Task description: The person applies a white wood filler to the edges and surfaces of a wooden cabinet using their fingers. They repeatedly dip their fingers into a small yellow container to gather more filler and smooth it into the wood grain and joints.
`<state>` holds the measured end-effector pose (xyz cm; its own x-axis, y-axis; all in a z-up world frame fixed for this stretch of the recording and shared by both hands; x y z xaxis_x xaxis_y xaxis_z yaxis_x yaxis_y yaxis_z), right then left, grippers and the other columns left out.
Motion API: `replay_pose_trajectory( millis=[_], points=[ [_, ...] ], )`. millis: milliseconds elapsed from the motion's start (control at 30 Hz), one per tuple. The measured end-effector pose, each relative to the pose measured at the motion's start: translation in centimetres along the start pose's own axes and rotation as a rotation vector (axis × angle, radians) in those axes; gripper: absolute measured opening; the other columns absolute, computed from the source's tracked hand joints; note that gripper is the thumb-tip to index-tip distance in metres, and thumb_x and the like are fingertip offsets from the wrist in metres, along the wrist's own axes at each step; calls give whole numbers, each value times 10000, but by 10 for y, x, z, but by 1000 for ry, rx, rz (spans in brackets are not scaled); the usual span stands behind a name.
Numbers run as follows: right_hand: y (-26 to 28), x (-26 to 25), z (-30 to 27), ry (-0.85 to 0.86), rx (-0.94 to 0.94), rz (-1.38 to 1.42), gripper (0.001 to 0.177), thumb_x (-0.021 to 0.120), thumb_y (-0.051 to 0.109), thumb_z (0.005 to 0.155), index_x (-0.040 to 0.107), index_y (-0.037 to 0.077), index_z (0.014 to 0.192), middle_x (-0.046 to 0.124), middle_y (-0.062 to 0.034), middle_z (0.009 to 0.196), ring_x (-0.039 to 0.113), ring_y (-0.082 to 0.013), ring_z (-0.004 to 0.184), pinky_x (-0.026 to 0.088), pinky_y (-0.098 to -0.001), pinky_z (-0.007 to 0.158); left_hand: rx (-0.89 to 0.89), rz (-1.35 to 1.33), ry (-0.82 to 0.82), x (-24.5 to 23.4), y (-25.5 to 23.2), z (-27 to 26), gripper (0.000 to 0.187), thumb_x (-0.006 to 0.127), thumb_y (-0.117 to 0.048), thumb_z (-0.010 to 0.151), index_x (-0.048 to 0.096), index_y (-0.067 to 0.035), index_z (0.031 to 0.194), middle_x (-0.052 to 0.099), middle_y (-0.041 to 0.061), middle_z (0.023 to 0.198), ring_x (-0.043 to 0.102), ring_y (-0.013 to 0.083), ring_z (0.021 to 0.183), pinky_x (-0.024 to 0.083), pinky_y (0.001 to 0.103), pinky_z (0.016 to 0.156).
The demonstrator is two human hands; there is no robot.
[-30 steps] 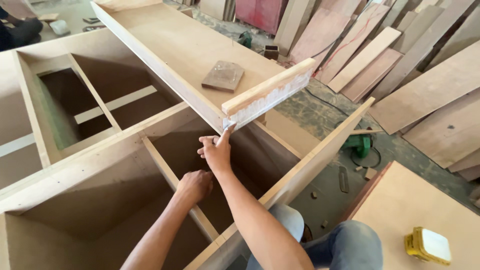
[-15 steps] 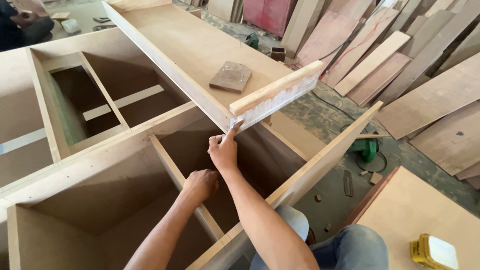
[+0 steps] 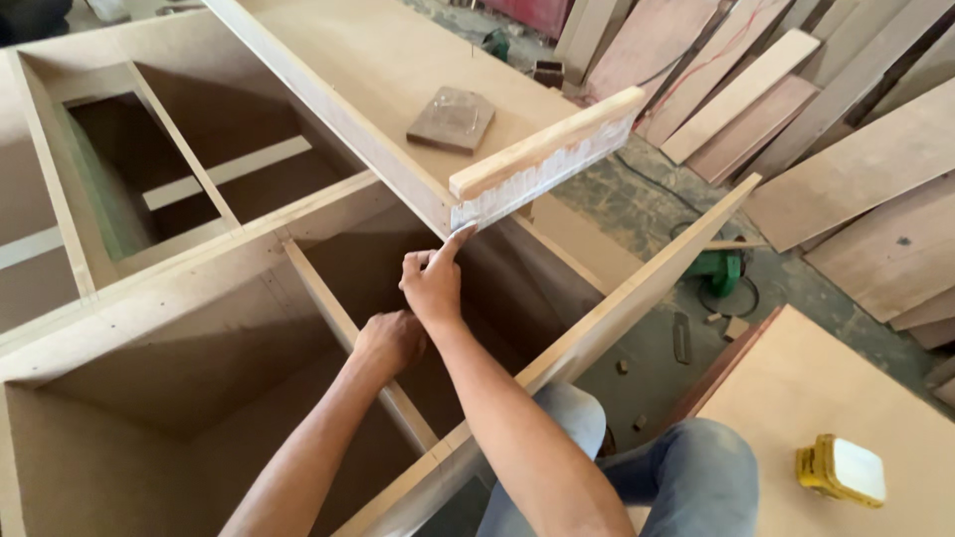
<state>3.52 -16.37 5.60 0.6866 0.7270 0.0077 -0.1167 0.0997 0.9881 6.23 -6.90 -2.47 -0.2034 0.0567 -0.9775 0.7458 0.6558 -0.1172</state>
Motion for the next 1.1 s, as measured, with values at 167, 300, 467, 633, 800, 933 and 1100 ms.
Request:
replay_pose_trajectory(
  millis=[167, 300, 467, 633, 800, 933, 1100],
  points=[
    [-9, -2, 7, -14, 13, -122, 1043, 543, 99, 850, -229, -58, 1534, 730, -162, 778, 733, -322, 668, 605, -392, 715, -12, 8, 3, 4, 3, 1, 147, 665, -224, 864, 744, -105, 830, 745, 127, 871, 722, 318, 853, 557, 456, 775],
    [-26, -1, 14, 44, 87, -658, 1119, 605, 182, 843, -238, -90, 1526, 704, -294, 885, 694, -457, 825, 560, -495, 820, 35, 3, -56, 3, 2, 1, 102, 670, -199, 845, 750, -136, 847, 748, 112, 866, 721, 313, 844, 555, 450, 756],
    [-24, -9, 12, 4, 115, -687, 1064, 599, 229, 854, -153, -135, 1513, 704, -313, 898, 701, -467, 841, 567, -516, 810, 27, 3, -31, 2, 1, 0, 127, 656, -210, 884, 738, -121, 845, 748, 111, 877, 723, 313, 839, 557, 452, 744],
    [6, -11, 10, -52, -43, -464, 1026, 542, 144, 836, -159, -126, 1535, 734, -230, 768, 707, -452, 743, 571, -503, 787, 0, 61, 44, 1, -2, -4, 165, 646, -223, 903, 745, -105, 845, 750, 118, 890, 724, 305, 868, 561, 444, 763],
    [16, -11, 16, -63, -98, -423, 1029, 539, 135, 837, -176, -76, 1547, 748, -185, 764, 722, -431, 733, 585, -484, 793, 70, 47, -63, -10, -10, -7, 151, 654, -222, 883, 696, -93, 948, 734, 130, 874, 712, 334, 847, 546, 470, 745],
    [6, -9, 21, -75, -20, -450, 1067, 555, 125, 827, -218, -51, 1542, 726, -251, 781, 703, -453, 746, 575, -496, 801, 49, 31, -34, -3, -4, -3, 135, 651, -210, 891, 700, -87, 921, 727, 127, 891, 713, 335, 854, 551, 465, 752],
    [-35, -6, 16, 34, 273, -279, 1060, 522, 145, 812, -251, -62, 1507, 721, -308, 831, 747, -442, 721, 622, -469, 762, 75, 73, -78, 6, 0, 0, 160, 662, -226, 899, 711, -78, 862, 735, 118, 895, 716, 328, 856, 555, 456, 764]
  ],
)
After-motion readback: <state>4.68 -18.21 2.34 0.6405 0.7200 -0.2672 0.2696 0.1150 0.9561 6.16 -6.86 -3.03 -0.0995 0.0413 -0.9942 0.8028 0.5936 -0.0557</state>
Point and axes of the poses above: each hand's wrist, its own z-axis towards the middle knuckle, its own x-axis out of the palm, y = z × x, the point moved 9 cm from there along z, towards the middle knuckle
